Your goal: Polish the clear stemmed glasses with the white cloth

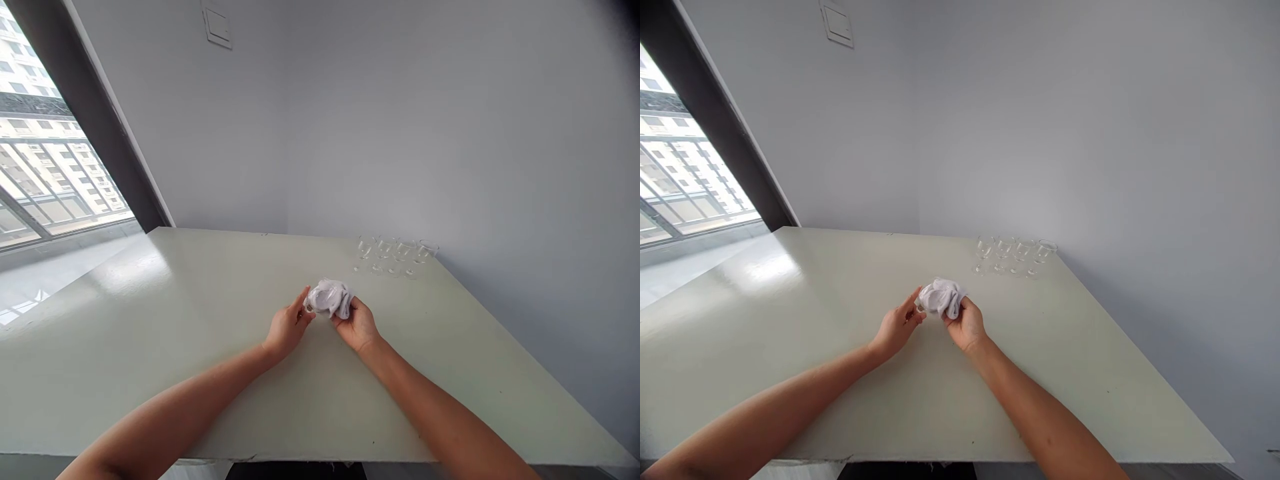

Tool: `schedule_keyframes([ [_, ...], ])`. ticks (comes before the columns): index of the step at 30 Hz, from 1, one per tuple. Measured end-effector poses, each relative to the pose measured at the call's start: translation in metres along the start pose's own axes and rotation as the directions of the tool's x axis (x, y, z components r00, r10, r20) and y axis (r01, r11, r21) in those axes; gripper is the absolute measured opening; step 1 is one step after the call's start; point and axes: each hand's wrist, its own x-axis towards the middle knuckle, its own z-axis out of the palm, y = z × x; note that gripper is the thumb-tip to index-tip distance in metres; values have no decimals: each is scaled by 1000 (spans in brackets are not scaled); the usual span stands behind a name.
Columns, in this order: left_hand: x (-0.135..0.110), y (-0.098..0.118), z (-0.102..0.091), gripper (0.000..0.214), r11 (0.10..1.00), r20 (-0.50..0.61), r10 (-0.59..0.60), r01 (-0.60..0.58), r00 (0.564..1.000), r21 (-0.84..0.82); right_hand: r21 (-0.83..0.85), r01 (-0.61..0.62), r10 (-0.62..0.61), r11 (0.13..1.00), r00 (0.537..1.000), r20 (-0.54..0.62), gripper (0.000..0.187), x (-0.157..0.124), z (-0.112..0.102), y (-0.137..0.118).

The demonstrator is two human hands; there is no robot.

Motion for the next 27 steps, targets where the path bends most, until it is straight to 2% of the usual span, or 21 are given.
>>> schedule_keyframes([
  [3, 1, 1, 1, 54, 998, -53, -46, 43, 998, -55, -109, 37, -24, 993, 993, 119, 6, -9, 4, 9],
  [6, 1, 3, 3, 54, 998, -140, -11, 3, 990, -57, -222, 115, -53, 968, 962, 267, 9, -17, 8, 18],
  [10, -2, 5, 9, 61, 994, -259, 72, -91, 963, -62, -329, 164, -52, 930, 945, 324, 16, -24, 11, 26],
  [13, -5, 6, 14, 72, 985, -265, 130, -155, 955, -77, -437, 222, -55, 871, 930, 363, 18, -27, 10, 32],
  [17, -9, 6, 15, 84, 978, -179, 155, -176, 972, -108, -538, 289, -33, 792, 900, 435, 20, -28, 7, 36],
  [19, -9, 6, 10, 85, 963, -79, 144, -158, 986, -218, -557, 245, 17, 793, 906, 422, 20, -26, 5, 32],
  [20, -8, 6, 6, 85, 942, 7, 140, -131, 990, -308, -554, 200, 48, 808, 916, 399, 19, -24, 4, 29],
  [21, -7, 6, 0, 83, 907, 115, 148, -88, 982, -412, -538, 146, 79, 831, 924, 373, 18, -22, 3, 25],
  [23, -2, 6, -12, 72, 793, 302, 216, 14, 928, -609, -463, 26, 146, 886, 932, 332, 18, -19, -1, 17],
  [25, 3, 5, -22, 61, 651, 341, 285, 80, 896, -755, -386, -88, 232, 918, 910, 345, 20, -17, -4, 10],
  [27, 7, 4, -28, 62, 546, 287, 277, 96, 917, -832, -382, -184, 337, 906, 861, 382, 22, -18, -6, 7],
])
